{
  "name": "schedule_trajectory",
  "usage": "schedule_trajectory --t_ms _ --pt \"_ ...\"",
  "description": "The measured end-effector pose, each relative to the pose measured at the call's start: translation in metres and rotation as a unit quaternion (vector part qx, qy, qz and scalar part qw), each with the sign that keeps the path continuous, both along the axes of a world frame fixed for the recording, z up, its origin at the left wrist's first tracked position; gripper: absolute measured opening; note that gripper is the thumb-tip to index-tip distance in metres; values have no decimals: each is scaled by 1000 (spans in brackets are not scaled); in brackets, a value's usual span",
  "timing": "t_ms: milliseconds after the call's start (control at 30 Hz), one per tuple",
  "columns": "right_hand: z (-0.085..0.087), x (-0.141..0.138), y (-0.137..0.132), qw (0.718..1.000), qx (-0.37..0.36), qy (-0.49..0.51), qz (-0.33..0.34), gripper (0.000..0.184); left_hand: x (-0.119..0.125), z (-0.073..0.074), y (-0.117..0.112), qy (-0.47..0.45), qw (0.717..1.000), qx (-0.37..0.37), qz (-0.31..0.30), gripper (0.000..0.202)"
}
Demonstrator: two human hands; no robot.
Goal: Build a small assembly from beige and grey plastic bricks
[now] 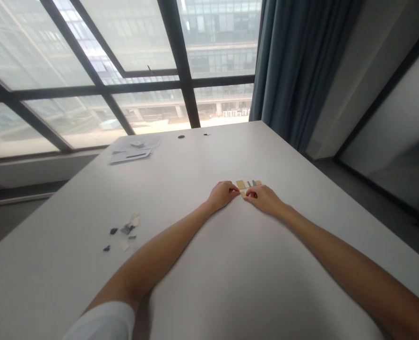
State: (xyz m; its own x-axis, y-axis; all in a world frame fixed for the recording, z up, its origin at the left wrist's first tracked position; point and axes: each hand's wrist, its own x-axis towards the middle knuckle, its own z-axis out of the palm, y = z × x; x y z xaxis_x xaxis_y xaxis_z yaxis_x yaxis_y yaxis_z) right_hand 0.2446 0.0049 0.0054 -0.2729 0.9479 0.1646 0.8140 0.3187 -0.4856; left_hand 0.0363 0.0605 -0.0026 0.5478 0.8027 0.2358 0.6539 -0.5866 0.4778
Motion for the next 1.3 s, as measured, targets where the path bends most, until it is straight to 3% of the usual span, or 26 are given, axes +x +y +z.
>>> schedule_trajectory --t_ms 167,400,1300 --pt "-1 0 -5 1000 14 1 5 17 0 -1 0 -2 1000 -3 1 22" --pt "-5 -7 -7 998 36 -17 -44 19 1 1 -3 -3 1000 -3 9 22" --pt "-9 -8 -6 997 51 -29 -50 19 3 -1 -5 -8 999 -17 33 23"
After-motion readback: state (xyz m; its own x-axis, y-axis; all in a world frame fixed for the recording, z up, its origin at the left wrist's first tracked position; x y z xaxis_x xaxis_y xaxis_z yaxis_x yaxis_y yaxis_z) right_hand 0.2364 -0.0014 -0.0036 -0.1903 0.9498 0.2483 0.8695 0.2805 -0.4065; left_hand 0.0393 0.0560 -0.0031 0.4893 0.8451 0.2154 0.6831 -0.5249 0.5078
